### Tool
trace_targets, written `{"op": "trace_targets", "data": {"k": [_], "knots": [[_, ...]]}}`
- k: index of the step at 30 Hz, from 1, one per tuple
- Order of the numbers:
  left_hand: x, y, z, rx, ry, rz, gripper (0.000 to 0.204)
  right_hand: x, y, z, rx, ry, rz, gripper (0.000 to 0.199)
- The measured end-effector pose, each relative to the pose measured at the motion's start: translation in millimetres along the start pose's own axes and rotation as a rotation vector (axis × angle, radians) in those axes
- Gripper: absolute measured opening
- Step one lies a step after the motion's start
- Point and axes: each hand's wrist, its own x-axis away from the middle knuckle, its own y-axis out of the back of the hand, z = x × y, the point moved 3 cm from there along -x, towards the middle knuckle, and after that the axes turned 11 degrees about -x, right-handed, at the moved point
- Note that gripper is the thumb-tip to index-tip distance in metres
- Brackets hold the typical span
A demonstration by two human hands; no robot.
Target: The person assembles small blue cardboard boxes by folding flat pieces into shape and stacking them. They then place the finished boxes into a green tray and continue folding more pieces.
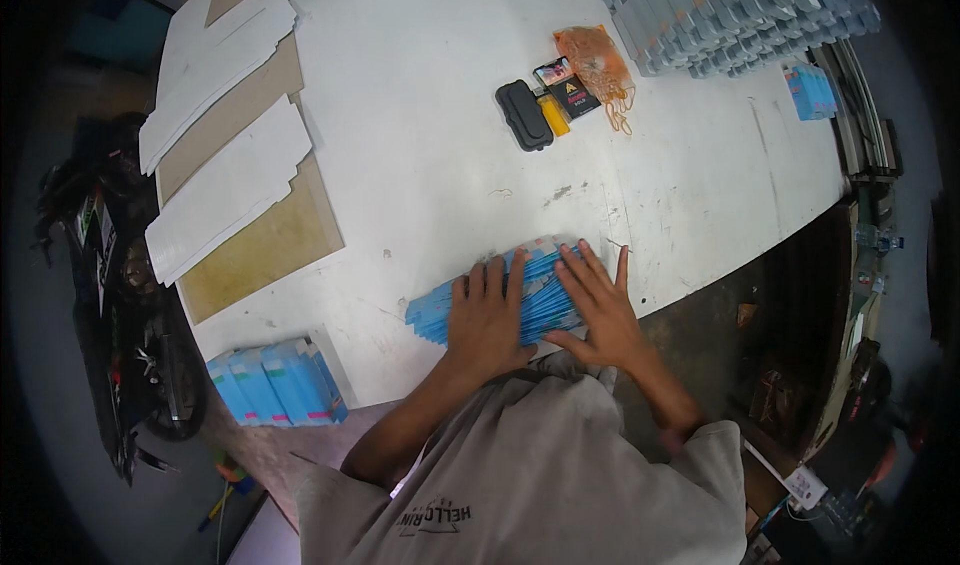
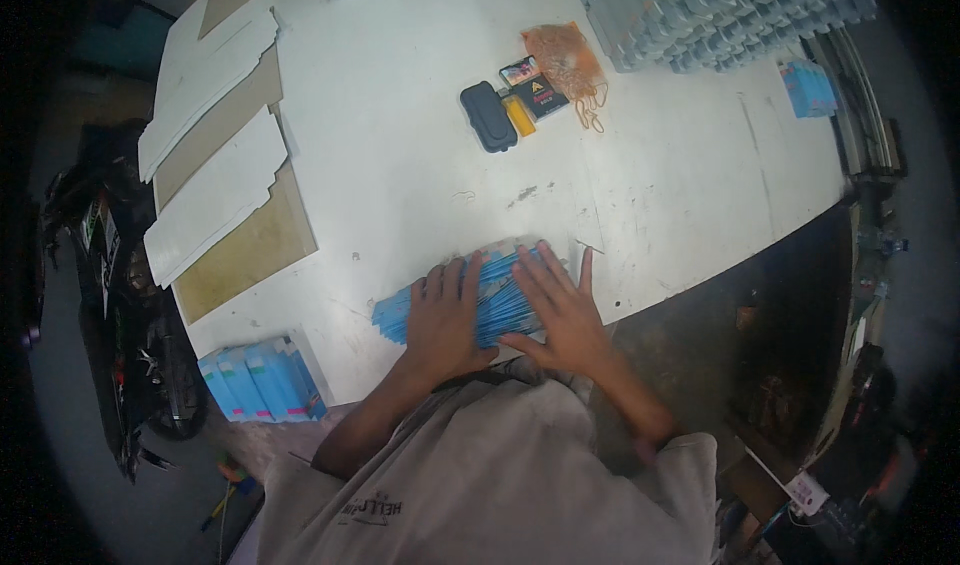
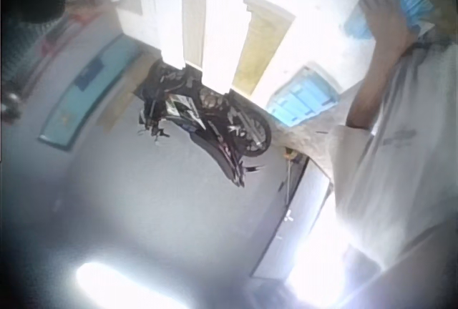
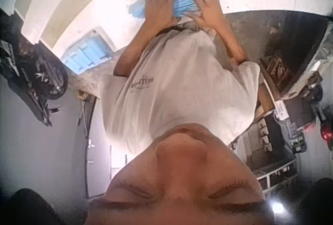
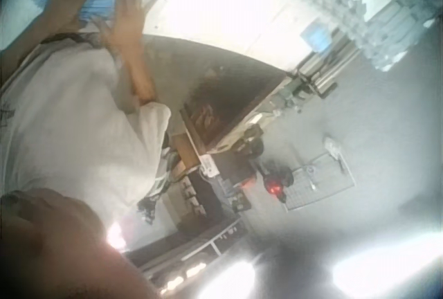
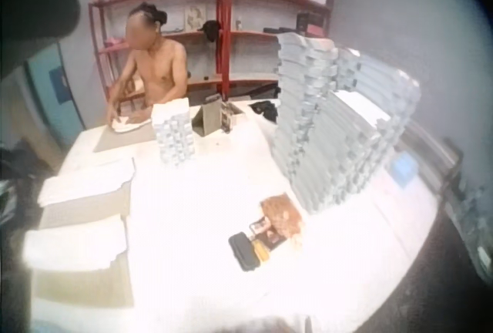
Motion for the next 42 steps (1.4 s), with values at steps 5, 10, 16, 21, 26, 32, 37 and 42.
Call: {"op": "trace_targets", "data": {"k": [5, 10, 16, 21, 26, 32, 37, 42], "knots": [[-2.8, -2.4, -0.5, -0.034, -0.022, -0.037, 0.119, -7.5, 25.3, -12.9, -0.196, -0.011, -0.203, 0.083], [-30.9, -4.3, 28.0, 0.078, -0.049, 0.067, 0.101, -16.5, 28.5, -15.2, -0.213, 0.004, -0.23, 0.078], [-1.0, 9.6, -6.6, 0.044, -0.123, 0.024, 0.099, -14.9, 28.4, 15.7, -0.201, 0.133, -0.269, 0.076], [1.7, -16.3, -14.8, -0.11, -0.092, 0.01, 0.105, -12.4, 8.1, 27.7, -0.047, 0.089, -0.066, 0.086], [-8.2, 6.3, 24.4, 0.55, -0.05, 0.093, 0.082, -19.2, -21.0, 8.9, 0.184, 0.054, 0.079, 0.096], [-41.8, -1.5, 96.9, 1.144, -0.082, 0.384, 0.105, -27.5, -40.4, 42.1, 0.081, 0.236, 0.106, 0.097], [-38.1, -20.8, 108.3, 1.181, -0.027, 0.348, 0.097, -30.7, -59.5, 48.6, 0.056, 0.413, 0.149, 0.098], [-32.1, -13.6, 103.3, 1.155, -0.027, 0.294, 0.093, -34.5, -55.4, 46.5, 0.037, 0.279, 0.166, 0.094]]}}
